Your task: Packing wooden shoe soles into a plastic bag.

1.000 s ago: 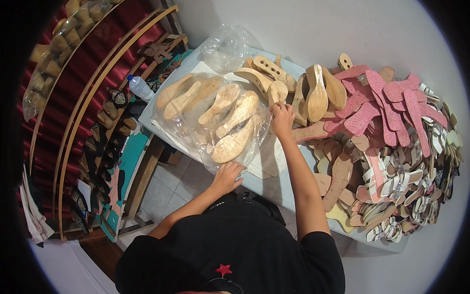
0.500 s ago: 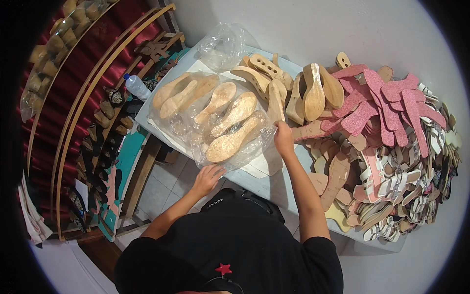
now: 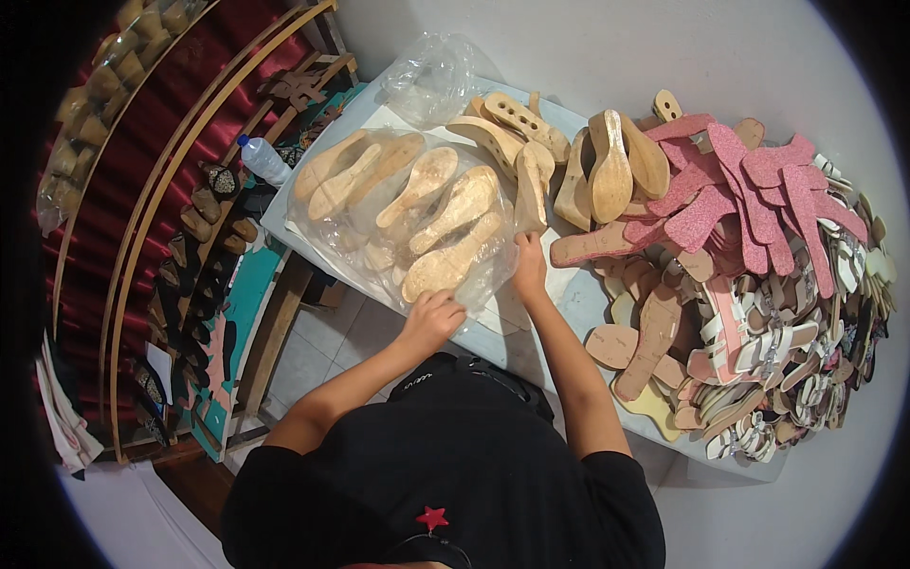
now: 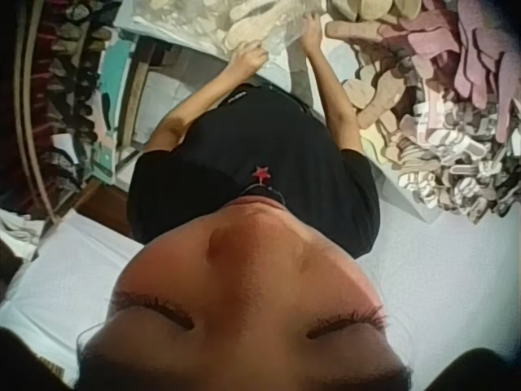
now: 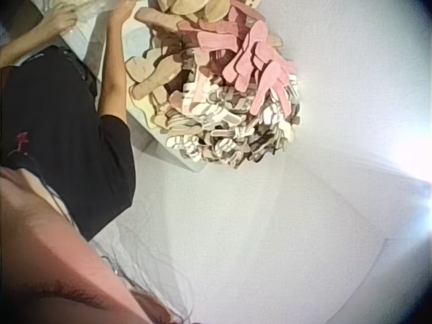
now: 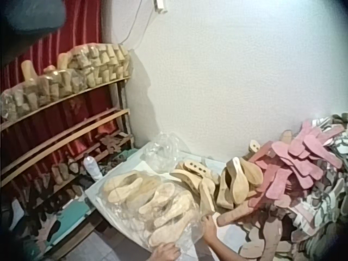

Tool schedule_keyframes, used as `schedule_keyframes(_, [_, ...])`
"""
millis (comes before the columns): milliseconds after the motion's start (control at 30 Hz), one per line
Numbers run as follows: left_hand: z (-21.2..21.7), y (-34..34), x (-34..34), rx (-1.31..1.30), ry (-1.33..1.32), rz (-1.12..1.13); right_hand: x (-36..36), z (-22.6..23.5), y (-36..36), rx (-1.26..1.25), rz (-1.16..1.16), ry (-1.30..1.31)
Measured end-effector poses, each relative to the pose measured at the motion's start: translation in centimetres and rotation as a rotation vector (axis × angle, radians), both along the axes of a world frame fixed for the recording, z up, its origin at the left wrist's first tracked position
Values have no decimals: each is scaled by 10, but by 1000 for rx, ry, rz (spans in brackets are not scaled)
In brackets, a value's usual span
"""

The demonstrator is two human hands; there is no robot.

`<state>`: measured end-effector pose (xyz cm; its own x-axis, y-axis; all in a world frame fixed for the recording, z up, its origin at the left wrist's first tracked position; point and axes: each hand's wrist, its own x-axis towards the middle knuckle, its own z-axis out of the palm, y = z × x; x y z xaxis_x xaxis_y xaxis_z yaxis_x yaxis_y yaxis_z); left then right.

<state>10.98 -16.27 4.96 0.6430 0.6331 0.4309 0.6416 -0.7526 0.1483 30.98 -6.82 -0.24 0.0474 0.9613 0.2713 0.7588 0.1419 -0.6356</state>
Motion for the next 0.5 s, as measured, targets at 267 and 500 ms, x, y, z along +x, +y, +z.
schedule_keyframes(267, [-4,40,33,340,154,88,-17,-23,3,81,5,202])
schedule_keyframes(500, [-7,47,28,224,-155,-15,-21,-43,7,-29,-96,172])
